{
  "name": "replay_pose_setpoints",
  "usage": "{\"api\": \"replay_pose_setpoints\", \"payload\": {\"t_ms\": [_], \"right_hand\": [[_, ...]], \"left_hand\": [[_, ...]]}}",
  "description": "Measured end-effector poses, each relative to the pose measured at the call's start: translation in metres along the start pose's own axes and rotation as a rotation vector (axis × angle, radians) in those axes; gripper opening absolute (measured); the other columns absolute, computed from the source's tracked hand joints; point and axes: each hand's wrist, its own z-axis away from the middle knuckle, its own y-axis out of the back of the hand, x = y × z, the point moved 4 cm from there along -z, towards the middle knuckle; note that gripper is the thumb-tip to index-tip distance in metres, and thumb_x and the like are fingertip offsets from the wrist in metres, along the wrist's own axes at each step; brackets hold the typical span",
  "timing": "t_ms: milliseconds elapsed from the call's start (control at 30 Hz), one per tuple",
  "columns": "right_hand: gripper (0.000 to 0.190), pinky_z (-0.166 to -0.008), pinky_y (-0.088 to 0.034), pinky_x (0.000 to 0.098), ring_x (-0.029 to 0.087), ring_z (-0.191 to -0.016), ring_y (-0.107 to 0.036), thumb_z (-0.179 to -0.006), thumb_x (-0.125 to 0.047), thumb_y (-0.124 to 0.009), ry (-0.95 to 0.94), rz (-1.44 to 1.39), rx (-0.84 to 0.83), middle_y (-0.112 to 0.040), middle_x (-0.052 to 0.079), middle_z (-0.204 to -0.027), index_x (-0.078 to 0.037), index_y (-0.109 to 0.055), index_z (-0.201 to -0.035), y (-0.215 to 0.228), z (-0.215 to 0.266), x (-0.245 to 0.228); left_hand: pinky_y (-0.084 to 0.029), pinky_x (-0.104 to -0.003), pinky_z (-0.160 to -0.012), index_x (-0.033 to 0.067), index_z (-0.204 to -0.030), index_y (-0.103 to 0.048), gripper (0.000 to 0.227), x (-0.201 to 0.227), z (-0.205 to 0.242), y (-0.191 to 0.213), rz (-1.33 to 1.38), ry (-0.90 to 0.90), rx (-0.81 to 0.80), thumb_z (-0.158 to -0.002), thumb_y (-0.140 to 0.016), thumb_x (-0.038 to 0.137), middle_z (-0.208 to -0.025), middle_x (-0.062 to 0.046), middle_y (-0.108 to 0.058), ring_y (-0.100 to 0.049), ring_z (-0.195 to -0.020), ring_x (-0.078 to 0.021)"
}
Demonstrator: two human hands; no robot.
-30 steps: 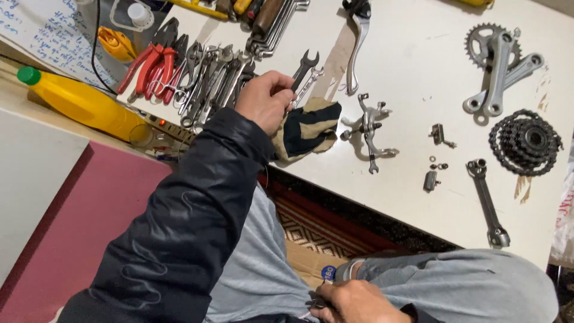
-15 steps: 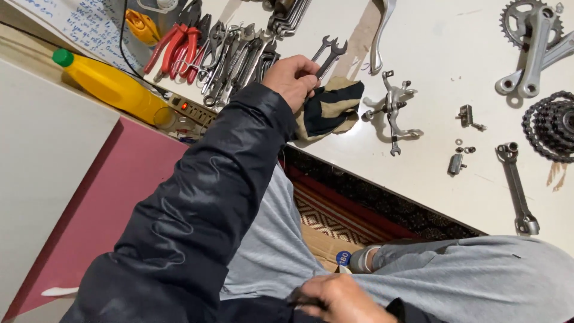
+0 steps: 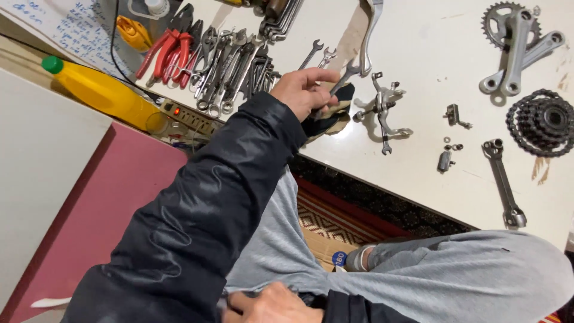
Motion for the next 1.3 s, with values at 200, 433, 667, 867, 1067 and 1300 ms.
{"api": "replay_pose_setpoints", "payload": {"t_ms": [200, 433, 667, 867, 1067, 1300], "right_hand": [[0.027, -0.046, -0.05, 0.0445, 0.034, -0.056, -0.062, -0.091, -0.001, -0.053, -0.018, 0.22, 0.225, -0.055, 0.032, -0.123, 0.013, -0.056, -0.113, 0.028, -0.006, -0.006], [0.043, -0.05, -0.051, 0.0355, 0.025, -0.057, -0.058, -0.077, -0.007, -0.065, -0.19, 0.237, 0.384, -0.057, 0.009, -0.089, 0.0, -0.059, -0.118, 0.086, 0.036, 0.003], [0.046, -0.058, -0.049, 0.0261, 0.014, -0.065, -0.063, -0.094, -0.026, -0.057, -1.158, -0.09, 0.862, -0.076, 0.004, -0.085, -0.008, -0.067, -0.135, 0.188, 0.123, 0.048], [0.05, -0.056, -0.046, 0.0291, 0.019, -0.068, -0.055, -0.099, -0.008, -0.051, -1.186, -0.415, 1.027, -0.07, 0.014, -0.103, -0.001, -0.05, -0.149, 0.234, 0.135, 0.085], [0.058, -0.047, -0.037, 0.0278, 0.016, -0.06, -0.05, -0.098, -0.006, -0.047, -1.076, -0.502, 0.992, -0.065, 0.013, -0.093, -0.004, -0.041, -0.155, 0.245, 0.118, 0.109], [0.049, -0.043, -0.044, 0.0311, 0.018, -0.052, -0.053, -0.101, -0.004, -0.044, -0.966, -0.274, 0.959, -0.067, 0.023, -0.087, 0.01, -0.043, -0.147, 0.257, 0.11, 0.124]], "left_hand": [[-0.062, -0.025, -0.073, -0.0073, -0.137, -0.057, 0.049, 0.009, 0.009, -0.012, 0.369, 0.153, -0.121, -0.089, -0.051, -0.019, -0.113, -0.02, -0.069, -0.069, -0.091, -0.0197], [-0.053, -0.023, -0.055, -0.0066, -0.143, -0.051, 0.055, 0.006, 0.018, -0.009, 0.474, 0.239, -0.14, -0.089, -0.045, -0.014, -0.101, -0.015, -0.065, -0.061, -0.067, -0.0139], [-0.027, -0.023, -0.038, 0.0057, -0.119, -0.074, 0.035, -0.003, 0.035, -0.035, 0.117, 0.365, 0.052, -0.096, -0.055, 0.024, -0.072, -0.001, -0.06, -0.037, -0.045, -0.0071], [-0.041, -0.023, -0.051, -0.0015, -0.117, -0.068, 0.031, -0.07, 0.042, -0.074, 0.124, 0.328, -0.066, -0.096, -0.049, 0.011, -0.079, -0.009, -0.065, -0.047, -0.056, -0.0124], [-0.039, -0.022, -0.046, -0.0055, -0.138, -0.055, 0.047, -0.059, 0.022, -0.087, 0.215, 0.424, -0.113, -0.095, -0.047, 0.011, -0.09, -0.012, -0.068, -0.052, -0.058, -0.0113], [-0.055, -0.024, -0.041, -0.0112, -0.132, -0.058, 0.046, -0.045, 0.007, -0.097, -0.013, 0.354, -0.07, -0.093, -0.049, 0.011, -0.068, -0.015, -0.07, -0.063, -0.044, -0.0161]]}}
